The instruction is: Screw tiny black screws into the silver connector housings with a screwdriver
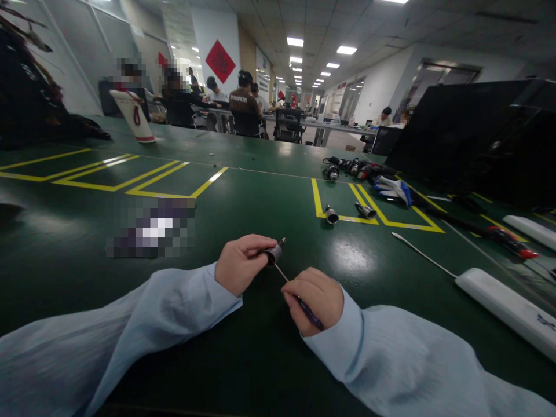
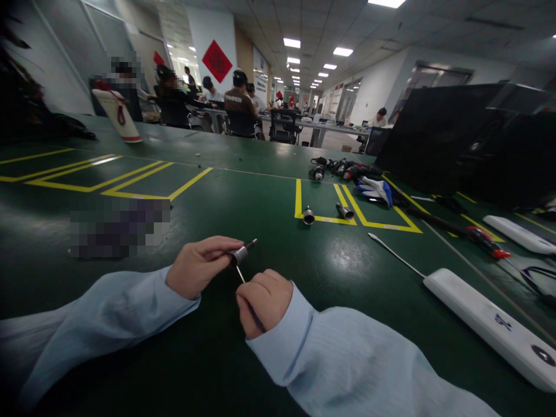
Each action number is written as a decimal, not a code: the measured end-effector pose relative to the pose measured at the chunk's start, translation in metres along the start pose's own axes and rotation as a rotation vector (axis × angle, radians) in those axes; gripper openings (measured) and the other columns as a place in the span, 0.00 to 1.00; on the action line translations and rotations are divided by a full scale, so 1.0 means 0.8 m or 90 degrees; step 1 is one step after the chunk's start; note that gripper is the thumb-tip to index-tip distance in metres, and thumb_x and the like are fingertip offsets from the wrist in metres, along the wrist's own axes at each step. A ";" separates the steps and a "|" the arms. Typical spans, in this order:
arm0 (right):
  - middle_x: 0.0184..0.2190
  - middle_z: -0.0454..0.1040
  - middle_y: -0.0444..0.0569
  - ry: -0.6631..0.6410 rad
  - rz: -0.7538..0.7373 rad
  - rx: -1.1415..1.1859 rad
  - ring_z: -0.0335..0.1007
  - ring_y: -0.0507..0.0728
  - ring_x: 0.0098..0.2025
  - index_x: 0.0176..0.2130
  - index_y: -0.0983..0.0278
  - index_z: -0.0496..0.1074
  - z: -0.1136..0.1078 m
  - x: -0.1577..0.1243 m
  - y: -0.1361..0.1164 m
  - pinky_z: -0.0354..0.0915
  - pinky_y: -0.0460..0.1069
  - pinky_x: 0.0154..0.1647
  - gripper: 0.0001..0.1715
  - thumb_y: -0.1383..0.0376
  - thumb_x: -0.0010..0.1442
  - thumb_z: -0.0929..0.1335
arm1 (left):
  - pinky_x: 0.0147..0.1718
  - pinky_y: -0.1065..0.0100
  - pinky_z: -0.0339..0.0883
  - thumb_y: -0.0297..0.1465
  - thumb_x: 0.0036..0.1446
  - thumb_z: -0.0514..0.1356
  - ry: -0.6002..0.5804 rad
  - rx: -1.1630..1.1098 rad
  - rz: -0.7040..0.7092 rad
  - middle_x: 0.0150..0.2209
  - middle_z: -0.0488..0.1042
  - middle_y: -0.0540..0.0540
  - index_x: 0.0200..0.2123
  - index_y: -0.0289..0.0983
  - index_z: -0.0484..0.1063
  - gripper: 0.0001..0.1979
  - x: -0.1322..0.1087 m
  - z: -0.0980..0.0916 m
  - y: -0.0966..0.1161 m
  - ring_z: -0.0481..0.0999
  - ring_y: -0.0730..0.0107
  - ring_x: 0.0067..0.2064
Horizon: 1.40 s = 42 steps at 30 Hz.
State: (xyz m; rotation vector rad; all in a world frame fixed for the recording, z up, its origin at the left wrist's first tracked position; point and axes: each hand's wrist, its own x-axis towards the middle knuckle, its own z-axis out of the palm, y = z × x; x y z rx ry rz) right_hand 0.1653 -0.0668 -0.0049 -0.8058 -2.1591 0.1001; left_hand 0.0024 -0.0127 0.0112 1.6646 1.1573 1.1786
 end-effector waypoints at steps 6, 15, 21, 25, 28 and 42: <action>0.18 0.66 0.45 0.071 0.092 0.073 0.61 0.50 0.22 0.24 0.65 0.66 -0.025 0.001 -0.012 0.58 0.47 0.25 0.09 0.71 0.53 0.60 | 0.41 0.65 0.71 0.23 0.39 0.57 0.022 0.016 0.008 0.35 0.76 0.45 0.29 0.34 0.76 0.11 0.001 -0.001 -0.006 0.75 0.66 0.39; 0.11 0.58 0.40 0.034 0.366 0.294 0.54 0.47 0.15 0.13 0.64 0.62 -0.038 0.002 -0.002 0.53 0.45 0.19 0.20 0.65 0.53 0.59 | 0.42 0.65 0.70 0.23 0.41 0.59 -0.001 -0.009 -0.019 0.36 0.75 0.45 0.31 0.32 0.75 0.10 0.004 -0.002 -0.013 0.76 0.67 0.38; 0.11 0.58 0.41 0.075 0.368 0.256 0.54 0.47 0.16 0.12 0.64 0.61 -0.043 0.004 -0.003 0.51 0.45 0.19 0.20 0.65 0.53 0.59 | 0.38 0.62 0.72 0.25 0.43 0.59 -0.051 -0.072 -0.106 0.32 0.77 0.45 0.36 0.33 0.72 0.13 -0.001 -0.005 -0.015 0.77 0.66 0.34; 0.11 0.57 0.41 0.076 0.457 0.294 0.52 0.47 0.15 0.12 0.64 0.61 -0.041 0.005 0.000 0.50 0.45 0.17 0.20 0.64 0.52 0.60 | 0.32 0.64 0.74 0.24 0.42 0.60 -0.079 -0.164 -0.200 0.30 0.77 0.46 0.35 0.33 0.72 0.13 -0.016 0.002 -0.004 0.77 0.66 0.30; 0.11 0.57 0.40 0.066 0.480 0.322 0.51 0.47 0.14 0.12 0.64 0.61 -0.037 0.005 0.001 0.48 0.45 0.16 0.19 0.64 0.51 0.60 | 0.32 0.66 0.73 0.22 0.40 0.59 -0.085 -0.186 -0.216 0.28 0.77 0.47 0.34 0.32 0.72 0.12 -0.027 0.009 0.004 0.77 0.67 0.30; 0.10 0.56 0.39 0.072 0.522 0.412 0.50 0.46 0.13 0.12 0.64 0.62 -0.031 0.004 0.000 0.44 0.45 0.14 0.18 0.63 0.50 0.61 | 0.34 0.66 0.72 0.23 0.41 0.59 -0.113 -0.145 -0.203 0.33 0.76 0.46 0.34 0.33 0.72 0.13 -0.034 0.014 0.013 0.76 0.67 0.33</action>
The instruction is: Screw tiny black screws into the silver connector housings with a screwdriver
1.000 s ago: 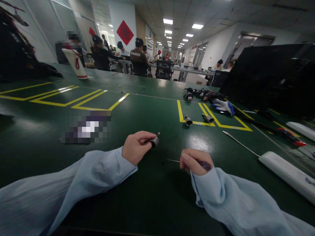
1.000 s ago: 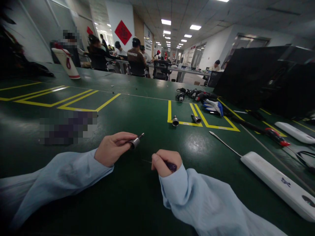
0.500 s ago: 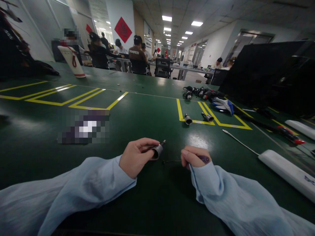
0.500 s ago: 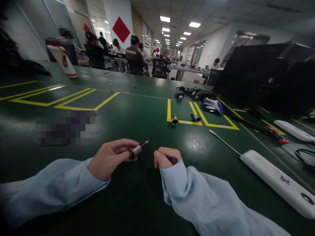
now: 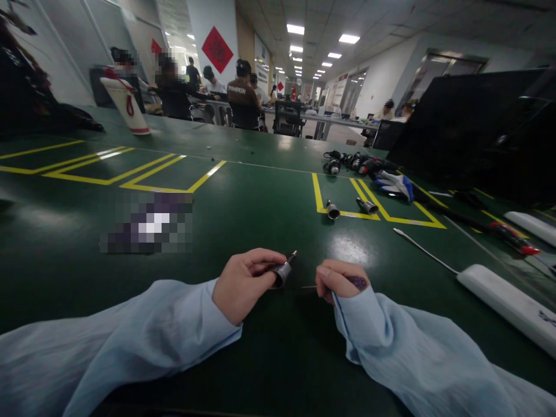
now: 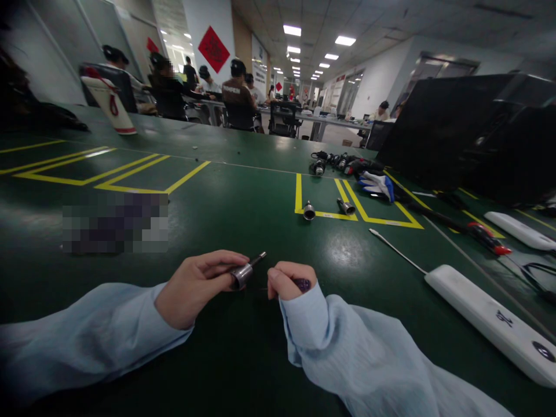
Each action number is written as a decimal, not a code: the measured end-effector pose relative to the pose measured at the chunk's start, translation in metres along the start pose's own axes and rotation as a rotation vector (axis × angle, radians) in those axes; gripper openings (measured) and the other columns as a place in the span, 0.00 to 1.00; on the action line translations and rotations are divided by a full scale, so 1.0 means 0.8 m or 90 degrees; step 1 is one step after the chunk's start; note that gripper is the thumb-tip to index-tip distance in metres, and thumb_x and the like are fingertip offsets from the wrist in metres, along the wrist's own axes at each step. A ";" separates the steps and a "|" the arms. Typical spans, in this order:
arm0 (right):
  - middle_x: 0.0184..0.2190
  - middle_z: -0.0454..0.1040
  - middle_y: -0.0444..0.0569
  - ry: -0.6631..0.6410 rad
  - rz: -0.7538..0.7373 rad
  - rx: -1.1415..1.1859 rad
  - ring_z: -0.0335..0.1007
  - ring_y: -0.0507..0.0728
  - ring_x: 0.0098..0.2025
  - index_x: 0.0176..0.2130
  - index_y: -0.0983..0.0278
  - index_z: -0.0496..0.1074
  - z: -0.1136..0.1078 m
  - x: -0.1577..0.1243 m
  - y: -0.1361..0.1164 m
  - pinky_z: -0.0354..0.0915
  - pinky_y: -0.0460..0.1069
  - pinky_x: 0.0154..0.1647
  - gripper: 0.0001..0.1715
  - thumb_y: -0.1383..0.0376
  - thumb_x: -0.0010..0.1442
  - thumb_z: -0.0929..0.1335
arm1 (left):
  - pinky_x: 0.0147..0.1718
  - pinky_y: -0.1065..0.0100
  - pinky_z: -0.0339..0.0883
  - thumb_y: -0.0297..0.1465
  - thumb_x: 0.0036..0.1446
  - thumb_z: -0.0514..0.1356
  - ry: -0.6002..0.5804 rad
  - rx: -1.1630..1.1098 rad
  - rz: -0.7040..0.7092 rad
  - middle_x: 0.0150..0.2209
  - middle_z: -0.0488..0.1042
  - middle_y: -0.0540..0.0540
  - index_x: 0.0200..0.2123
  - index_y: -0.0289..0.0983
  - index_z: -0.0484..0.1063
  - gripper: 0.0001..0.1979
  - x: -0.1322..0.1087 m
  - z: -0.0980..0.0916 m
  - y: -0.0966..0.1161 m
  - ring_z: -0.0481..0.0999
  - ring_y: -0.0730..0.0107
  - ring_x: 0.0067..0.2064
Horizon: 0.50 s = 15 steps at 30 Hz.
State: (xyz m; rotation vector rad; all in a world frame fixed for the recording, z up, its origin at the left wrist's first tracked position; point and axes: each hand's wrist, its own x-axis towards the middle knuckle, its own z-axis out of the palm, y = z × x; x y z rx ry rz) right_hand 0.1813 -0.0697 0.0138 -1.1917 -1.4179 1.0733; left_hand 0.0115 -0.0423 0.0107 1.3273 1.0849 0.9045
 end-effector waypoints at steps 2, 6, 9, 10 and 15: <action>0.10 0.56 0.39 0.003 0.002 0.004 0.50 0.46 0.13 0.12 0.65 0.62 0.001 0.000 0.001 0.44 0.45 0.14 0.18 0.63 0.50 0.62 | 0.34 0.67 0.71 0.23 0.41 0.59 0.003 0.001 -0.001 0.33 0.76 0.46 0.34 0.32 0.72 0.13 0.000 -0.001 0.000 0.76 0.67 0.33; 0.10 0.56 0.39 0.006 -0.001 0.016 0.50 0.46 0.13 0.13 0.65 0.62 0.002 0.000 0.002 0.45 0.45 0.15 0.18 0.62 0.50 0.62 | 0.33 0.68 0.71 0.23 0.42 0.59 -0.004 -0.013 -0.009 0.32 0.77 0.47 0.35 0.32 0.72 0.12 0.001 -0.002 0.000 0.76 0.68 0.32; 0.11 0.57 0.40 -0.002 -0.012 0.011 0.51 0.46 0.13 0.13 0.65 0.62 0.003 -0.001 0.001 0.45 0.45 0.15 0.19 0.63 0.51 0.62 | 0.31 0.70 0.71 0.22 0.43 0.59 -0.010 -0.022 -0.020 0.32 0.77 0.47 0.35 0.33 0.72 0.12 0.001 -0.003 -0.001 0.76 0.70 0.31; 0.11 0.57 0.40 -0.004 -0.015 0.008 0.51 0.46 0.13 0.13 0.65 0.62 0.003 -0.002 0.001 0.45 0.45 0.15 0.19 0.63 0.51 0.62 | 0.31 0.70 0.71 0.22 0.43 0.59 -0.009 -0.024 -0.024 0.32 0.77 0.47 0.35 0.33 0.72 0.12 0.001 -0.003 -0.001 0.76 0.70 0.31; 0.11 0.57 0.40 -0.002 0.000 0.026 0.51 0.46 0.13 0.13 0.66 0.63 0.003 -0.001 0.002 0.45 0.44 0.14 0.19 0.63 0.51 0.62 | 0.31 0.70 0.72 0.20 0.42 0.59 0.001 -0.048 -0.054 0.30 0.77 0.47 0.34 0.32 0.72 0.12 0.002 -0.002 0.001 0.76 0.70 0.30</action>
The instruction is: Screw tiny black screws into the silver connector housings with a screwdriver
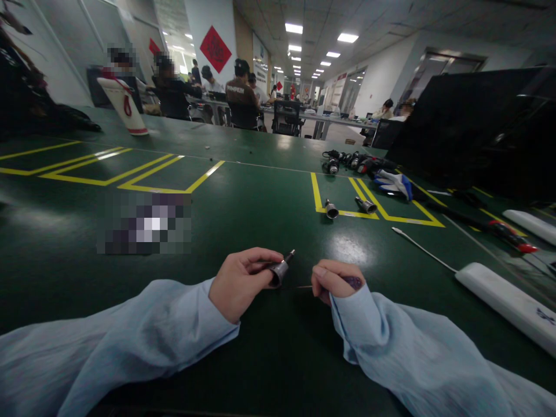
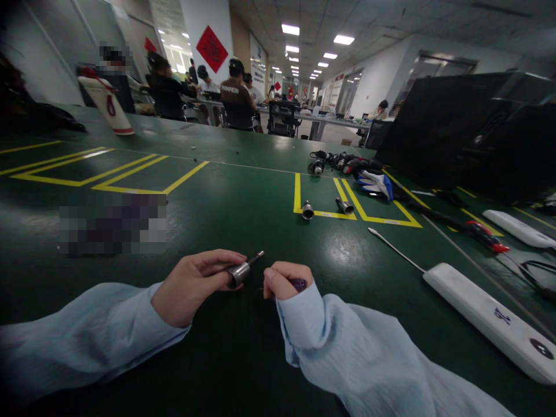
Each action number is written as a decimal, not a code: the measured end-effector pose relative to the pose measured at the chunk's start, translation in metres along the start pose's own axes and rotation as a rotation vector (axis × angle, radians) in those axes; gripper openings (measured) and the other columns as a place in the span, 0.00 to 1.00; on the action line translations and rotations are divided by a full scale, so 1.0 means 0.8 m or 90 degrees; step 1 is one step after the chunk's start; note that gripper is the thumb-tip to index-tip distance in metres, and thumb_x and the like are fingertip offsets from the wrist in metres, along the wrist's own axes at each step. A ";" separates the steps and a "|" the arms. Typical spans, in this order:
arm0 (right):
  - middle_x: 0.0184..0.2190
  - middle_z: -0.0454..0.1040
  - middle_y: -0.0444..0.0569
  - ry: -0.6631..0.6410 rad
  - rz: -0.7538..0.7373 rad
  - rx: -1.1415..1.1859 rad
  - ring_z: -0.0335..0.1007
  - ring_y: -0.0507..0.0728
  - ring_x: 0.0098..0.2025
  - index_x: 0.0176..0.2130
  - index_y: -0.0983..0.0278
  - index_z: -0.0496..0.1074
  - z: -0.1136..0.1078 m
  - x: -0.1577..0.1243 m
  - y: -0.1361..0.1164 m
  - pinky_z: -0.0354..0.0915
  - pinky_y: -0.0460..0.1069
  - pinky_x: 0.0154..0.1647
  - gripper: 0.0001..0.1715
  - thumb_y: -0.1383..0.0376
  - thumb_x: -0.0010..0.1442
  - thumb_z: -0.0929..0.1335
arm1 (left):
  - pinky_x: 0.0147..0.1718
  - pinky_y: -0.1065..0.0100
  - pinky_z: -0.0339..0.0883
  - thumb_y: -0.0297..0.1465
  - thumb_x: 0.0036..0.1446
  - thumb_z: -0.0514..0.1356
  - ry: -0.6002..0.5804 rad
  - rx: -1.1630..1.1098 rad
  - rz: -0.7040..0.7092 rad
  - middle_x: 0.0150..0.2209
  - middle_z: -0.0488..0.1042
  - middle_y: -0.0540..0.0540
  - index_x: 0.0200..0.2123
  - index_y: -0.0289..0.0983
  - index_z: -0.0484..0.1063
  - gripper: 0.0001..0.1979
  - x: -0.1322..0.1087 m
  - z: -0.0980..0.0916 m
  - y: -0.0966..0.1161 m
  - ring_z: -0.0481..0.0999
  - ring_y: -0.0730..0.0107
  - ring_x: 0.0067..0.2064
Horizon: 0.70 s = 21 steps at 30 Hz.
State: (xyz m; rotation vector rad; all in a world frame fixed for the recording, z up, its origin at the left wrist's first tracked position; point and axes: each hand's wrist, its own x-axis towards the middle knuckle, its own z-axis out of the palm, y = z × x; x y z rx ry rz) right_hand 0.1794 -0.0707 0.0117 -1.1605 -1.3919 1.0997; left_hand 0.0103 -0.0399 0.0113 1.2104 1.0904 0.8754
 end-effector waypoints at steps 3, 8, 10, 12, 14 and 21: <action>0.10 0.57 0.40 0.010 0.005 0.037 0.51 0.46 0.13 0.13 0.66 0.63 0.000 0.003 0.003 0.45 0.44 0.13 0.19 0.62 0.50 0.62 | 0.30 0.71 0.73 0.19 0.41 0.59 0.026 -0.026 -0.027 0.29 0.77 0.46 0.34 0.31 0.72 0.12 0.002 0.000 0.000 0.76 0.69 0.29; 0.08 0.56 0.39 0.010 0.025 0.140 0.50 0.46 0.11 0.13 0.66 0.63 -0.002 0.009 0.011 0.43 0.44 0.12 0.19 0.61 0.49 0.63 | 0.29 0.70 0.74 0.16 0.41 0.59 0.079 -0.104 -0.054 0.30 0.75 0.45 0.31 0.30 0.72 0.11 0.006 0.004 0.002 0.76 0.69 0.30; 0.07 0.55 0.39 0.018 0.030 0.191 0.50 0.46 0.10 0.13 0.66 0.64 -0.003 0.011 0.015 0.45 0.45 0.12 0.18 0.61 0.49 0.64 | 0.28 0.69 0.75 0.15 0.42 0.58 0.104 -0.141 -0.082 0.32 0.75 0.44 0.30 0.30 0.72 0.10 0.007 0.006 0.007 0.76 0.67 0.31; 0.07 0.56 0.39 0.021 0.024 0.236 0.49 0.46 0.10 0.13 0.66 0.64 -0.005 0.014 0.019 0.46 0.45 0.12 0.18 0.61 0.49 0.64 | 0.29 0.67 0.75 0.14 0.43 0.57 0.114 -0.167 -0.111 0.33 0.74 0.43 0.29 0.29 0.72 0.10 0.007 0.006 0.014 0.76 0.65 0.33; 0.07 0.56 0.39 0.008 0.021 0.284 0.49 0.46 0.10 0.13 0.66 0.64 -0.007 0.017 0.022 0.46 0.45 0.12 0.17 0.62 0.49 0.65 | 0.30 0.66 0.75 0.13 0.44 0.55 0.113 -0.188 -0.127 0.34 0.74 0.41 0.30 0.28 0.72 0.10 0.007 0.005 0.020 0.76 0.64 0.34; 0.09 0.57 0.40 -0.046 -0.061 0.414 0.52 0.47 0.13 0.16 0.66 0.66 -0.017 0.020 0.011 0.52 0.45 0.13 0.15 0.64 0.51 0.63 | 0.36 0.68 0.73 0.13 0.47 0.53 0.058 -0.257 -0.095 0.41 0.74 0.39 0.38 0.29 0.72 0.16 0.007 -0.007 0.028 0.76 0.64 0.39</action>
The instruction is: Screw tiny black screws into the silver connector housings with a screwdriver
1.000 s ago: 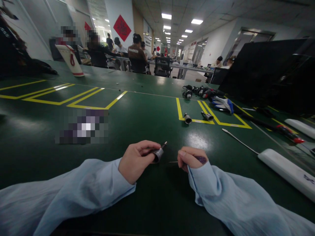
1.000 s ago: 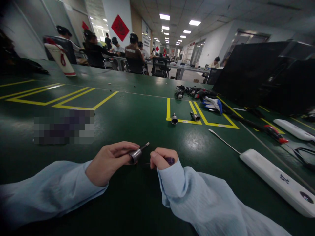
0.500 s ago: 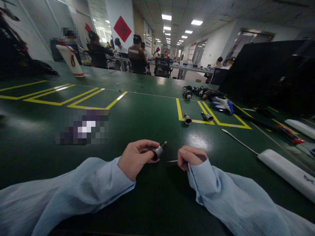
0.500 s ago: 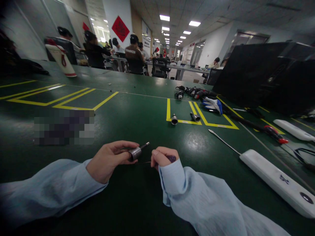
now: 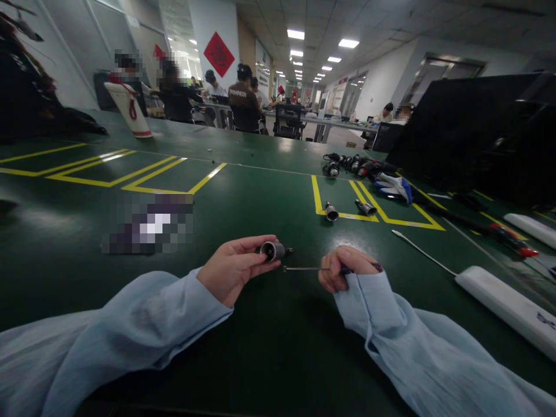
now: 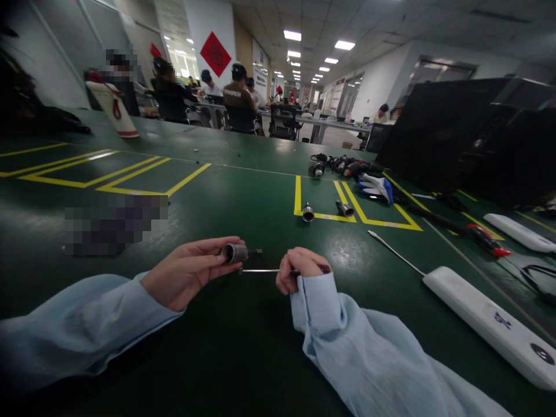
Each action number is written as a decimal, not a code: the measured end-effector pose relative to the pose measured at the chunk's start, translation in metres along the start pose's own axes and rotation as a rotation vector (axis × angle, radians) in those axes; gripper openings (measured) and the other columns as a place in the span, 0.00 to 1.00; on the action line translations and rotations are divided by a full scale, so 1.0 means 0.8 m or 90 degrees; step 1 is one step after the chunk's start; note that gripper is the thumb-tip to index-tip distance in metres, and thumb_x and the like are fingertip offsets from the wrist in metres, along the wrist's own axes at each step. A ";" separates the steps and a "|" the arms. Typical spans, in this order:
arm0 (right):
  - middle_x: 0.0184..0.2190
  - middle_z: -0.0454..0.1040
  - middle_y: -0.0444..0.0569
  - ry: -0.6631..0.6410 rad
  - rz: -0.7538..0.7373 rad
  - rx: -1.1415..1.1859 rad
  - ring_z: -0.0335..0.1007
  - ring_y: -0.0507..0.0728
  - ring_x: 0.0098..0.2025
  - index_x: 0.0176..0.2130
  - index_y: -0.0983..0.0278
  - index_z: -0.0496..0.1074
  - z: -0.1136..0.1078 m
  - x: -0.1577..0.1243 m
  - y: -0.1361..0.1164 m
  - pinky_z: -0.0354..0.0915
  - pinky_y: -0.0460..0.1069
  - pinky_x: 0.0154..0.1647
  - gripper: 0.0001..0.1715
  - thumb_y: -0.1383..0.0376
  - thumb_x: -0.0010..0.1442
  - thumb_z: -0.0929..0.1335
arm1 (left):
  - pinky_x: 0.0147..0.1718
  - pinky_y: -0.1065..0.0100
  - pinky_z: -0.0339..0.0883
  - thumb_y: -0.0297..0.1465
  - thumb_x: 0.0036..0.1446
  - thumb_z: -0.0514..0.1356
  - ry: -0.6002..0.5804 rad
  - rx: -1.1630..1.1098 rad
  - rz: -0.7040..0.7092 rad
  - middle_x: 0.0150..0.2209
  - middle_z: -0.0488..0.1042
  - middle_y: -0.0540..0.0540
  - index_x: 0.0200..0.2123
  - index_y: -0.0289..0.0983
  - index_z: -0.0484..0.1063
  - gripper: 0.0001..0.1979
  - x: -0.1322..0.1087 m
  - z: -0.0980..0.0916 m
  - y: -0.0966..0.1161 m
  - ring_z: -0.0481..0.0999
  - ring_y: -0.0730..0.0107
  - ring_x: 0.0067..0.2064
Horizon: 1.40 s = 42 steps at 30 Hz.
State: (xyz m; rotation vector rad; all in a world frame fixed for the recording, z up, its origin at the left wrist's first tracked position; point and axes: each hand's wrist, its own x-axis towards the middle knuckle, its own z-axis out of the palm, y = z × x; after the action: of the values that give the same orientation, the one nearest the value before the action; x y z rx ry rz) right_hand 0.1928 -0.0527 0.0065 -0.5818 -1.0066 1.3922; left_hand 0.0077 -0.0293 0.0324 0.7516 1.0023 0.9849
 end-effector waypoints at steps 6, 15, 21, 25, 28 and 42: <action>0.12 0.60 0.41 -0.022 -0.064 -0.187 0.55 0.49 0.16 0.19 0.65 0.66 0.010 -0.014 -0.015 0.54 0.46 0.17 0.15 0.61 0.53 0.63 | 0.43 0.62 0.70 0.18 0.45 0.58 -0.044 0.056 0.041 0.37 0.77 0.43 0.37 0.32 0.74 0.14 -0.002 -0.002 -0.009 0.76 0.66 0.39; 0.15 0.61 0.43 -0.108 -0.347 -0.586 0.58 0.48 0.20 0.21 0.66 0.65 0.027 -0.033 -0.010 0.56 0.46 0.23 0.14 0.70 0.56 0.59 | 0.39 0.67 0.71 0.24 0.41 0.63 -0.079 0.219 0.203 0.42 0.75 0.45 0.34 0.36 0.76 0.12 0.000 -0.007 -0.018 0.74 0.64 0.42; 0.18 0.64 0.46 -0.167 -0.397 -0.706 0.58 0.49 0.22 0.23 0.67 0.64 0.030 -0.035 -0.009 0.55 0.47 0.24 0.12 0.72 0.55 0.59 | 0.44 0.64 0.68 0.25 0.46 0.59 -0.093 0.221 0.142 0.39 0.76 0.44 0.39 0.34 0.75 0.14 -0.002 -0.005 -0.015 0.74 0.65 0.42; 0.17 0.63 0.46 -0.160 -0.403 -0.732 0.58 0.50 0.22 0.22 0.67 0.64 0.029 -0.033 -0.009 0.55 0.47 0.24 0.12 0.72 0.55 0.59 | 0.44 0.64 0.68 0.25 0.45 0.60 -0.100 0.152 0.106 0.40 0.76 0.44 0.39 0.34 0.74 0.14 0.000 -0.006 -0.016 0.74 0.65 0.43; 0.18 0.63 0.47 -0.182 -0.405 -0.742 0.58 0.50 0.22 0.22 0.67 0.64 0.029 -0.033 -0.010 0.55 0.47 0.24 0.12 0.73 0.55 0.59 | 0.42 0.63 0.70 0.26 0.43 0.62 -0.107 0.142 0.105 0.39 0.76 0.44 0.37 0.34 0.75 0.14 0.001 -0.007 -0.018 0.75 0.64 0.41; 0.18 0.65 0.49 -0.201 -0.425 -0.826 0.57 0.51 0.23 0.22 0.68 0.65 0.034 -0.040 -0.012 0.55 0.48 0.24 0.12 0.73 0.54 0.59 | 0.39 0.66 0.72 0.25 0.42 0.62 -0.087 0.272 0.200 0.40 0.73 0.44 0.34 0.33 0.76 0.11 -0.003 -0.002 -0.015 0.74 0.64 0.40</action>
State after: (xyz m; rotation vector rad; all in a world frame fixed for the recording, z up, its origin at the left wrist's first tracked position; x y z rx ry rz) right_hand 0.1783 -0.0906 0.0205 -0.8243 -2.1087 0.0886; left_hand 0.0092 -0.0355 0.0223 1.3452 1.0047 0.9808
